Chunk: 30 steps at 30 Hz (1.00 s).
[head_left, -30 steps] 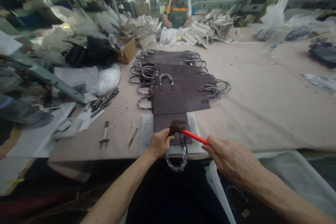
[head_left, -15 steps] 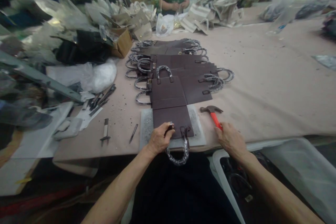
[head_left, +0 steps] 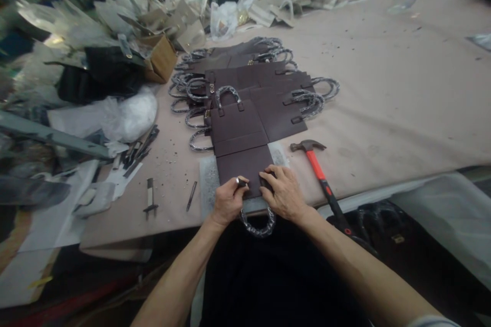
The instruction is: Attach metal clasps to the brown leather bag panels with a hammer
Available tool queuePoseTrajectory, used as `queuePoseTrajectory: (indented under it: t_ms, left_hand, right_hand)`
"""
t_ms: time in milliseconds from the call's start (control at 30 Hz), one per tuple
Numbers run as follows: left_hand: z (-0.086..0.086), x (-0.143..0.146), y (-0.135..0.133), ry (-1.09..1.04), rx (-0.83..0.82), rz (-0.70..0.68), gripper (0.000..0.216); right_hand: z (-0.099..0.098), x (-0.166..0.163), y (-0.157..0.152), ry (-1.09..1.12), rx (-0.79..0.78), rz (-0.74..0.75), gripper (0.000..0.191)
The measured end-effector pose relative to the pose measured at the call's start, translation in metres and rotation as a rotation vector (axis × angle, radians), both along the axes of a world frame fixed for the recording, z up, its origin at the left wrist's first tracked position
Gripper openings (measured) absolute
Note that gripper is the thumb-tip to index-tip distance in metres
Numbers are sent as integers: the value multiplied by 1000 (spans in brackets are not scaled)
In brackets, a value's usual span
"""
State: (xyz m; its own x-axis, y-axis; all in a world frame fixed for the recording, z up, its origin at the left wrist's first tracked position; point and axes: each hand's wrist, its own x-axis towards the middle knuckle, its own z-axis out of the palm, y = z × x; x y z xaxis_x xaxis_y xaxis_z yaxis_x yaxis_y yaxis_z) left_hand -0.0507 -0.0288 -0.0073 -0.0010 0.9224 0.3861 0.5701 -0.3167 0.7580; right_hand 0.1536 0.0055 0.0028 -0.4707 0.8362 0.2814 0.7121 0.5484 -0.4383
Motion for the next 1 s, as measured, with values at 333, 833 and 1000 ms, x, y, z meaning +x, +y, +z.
queuePoseTrajectory:
  t_ms: [333, 833, 1000]
  left_hand:
    - [19, -5, 0, -268, -96, 182, 10]
    - [9, 5, 1, -174, -81, 135, 10]
    - [9, 9, 2, -130, -65, 159, 11]
  right_hand:
    - [0, 1, 1, 4, -11, 9, 36]
    - [1, 2, 2, 4, -34, 15, 38]
    - [0, 2, 3, 10, -40, 17, 37]
